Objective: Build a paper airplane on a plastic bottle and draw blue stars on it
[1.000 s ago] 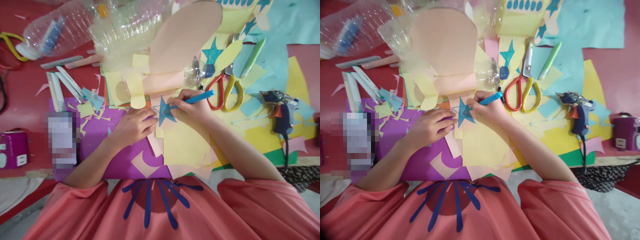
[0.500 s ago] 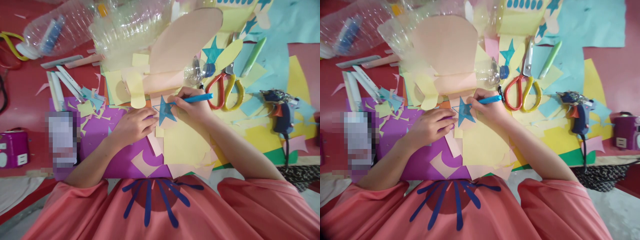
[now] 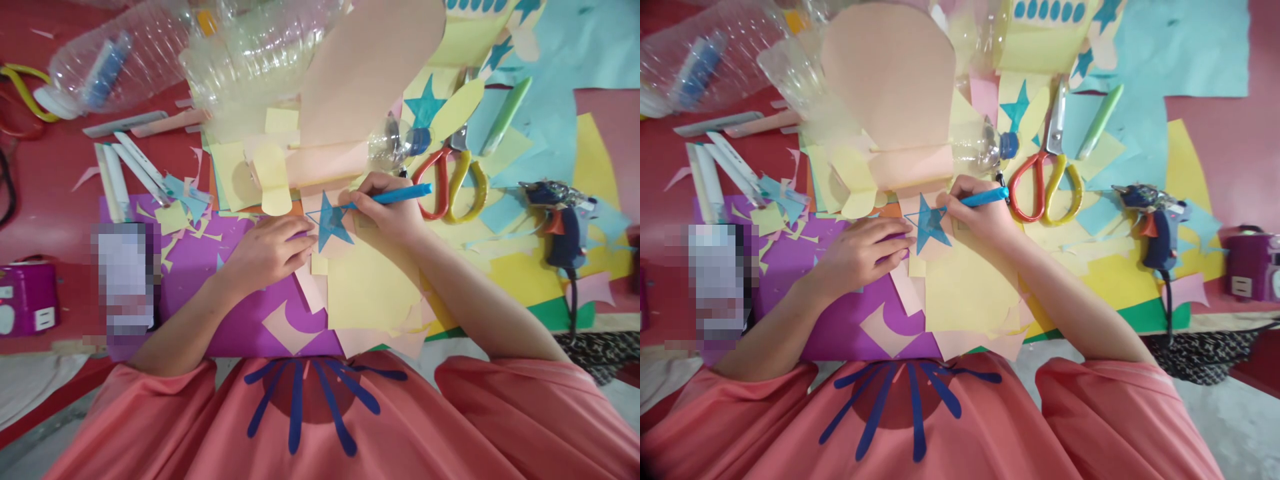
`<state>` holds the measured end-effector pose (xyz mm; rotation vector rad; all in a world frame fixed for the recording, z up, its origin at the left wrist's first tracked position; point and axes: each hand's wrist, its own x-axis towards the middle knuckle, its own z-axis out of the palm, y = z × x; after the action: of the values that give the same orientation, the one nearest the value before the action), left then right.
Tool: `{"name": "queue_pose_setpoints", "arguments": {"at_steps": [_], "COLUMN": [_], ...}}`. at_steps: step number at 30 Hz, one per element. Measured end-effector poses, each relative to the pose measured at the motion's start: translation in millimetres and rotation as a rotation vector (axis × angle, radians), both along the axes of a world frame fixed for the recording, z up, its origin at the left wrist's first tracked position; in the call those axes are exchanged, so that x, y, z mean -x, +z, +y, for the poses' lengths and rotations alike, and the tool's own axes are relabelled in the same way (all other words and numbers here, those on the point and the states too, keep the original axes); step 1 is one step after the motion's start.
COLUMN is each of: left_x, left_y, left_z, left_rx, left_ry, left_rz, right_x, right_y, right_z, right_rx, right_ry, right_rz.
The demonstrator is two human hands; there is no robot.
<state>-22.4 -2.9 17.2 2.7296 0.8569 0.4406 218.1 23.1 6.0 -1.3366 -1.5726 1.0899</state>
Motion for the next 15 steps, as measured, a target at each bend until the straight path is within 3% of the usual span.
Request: {"name": "queue_pose_setpoints", "arguments": {"at_steps": [15], "left_x": [-0.7], "left_y": [0.3], "left_z": [0.1], "left_rx": [-0.034], "left_ry": [-0.003], "left_rz": [-0.014], "right_x": [-1.2], "right_y": [1.8], "right_z": [0.6], "right_rx": [0.038], "right_ry": [0.029], "right_rz": [0.0]}}
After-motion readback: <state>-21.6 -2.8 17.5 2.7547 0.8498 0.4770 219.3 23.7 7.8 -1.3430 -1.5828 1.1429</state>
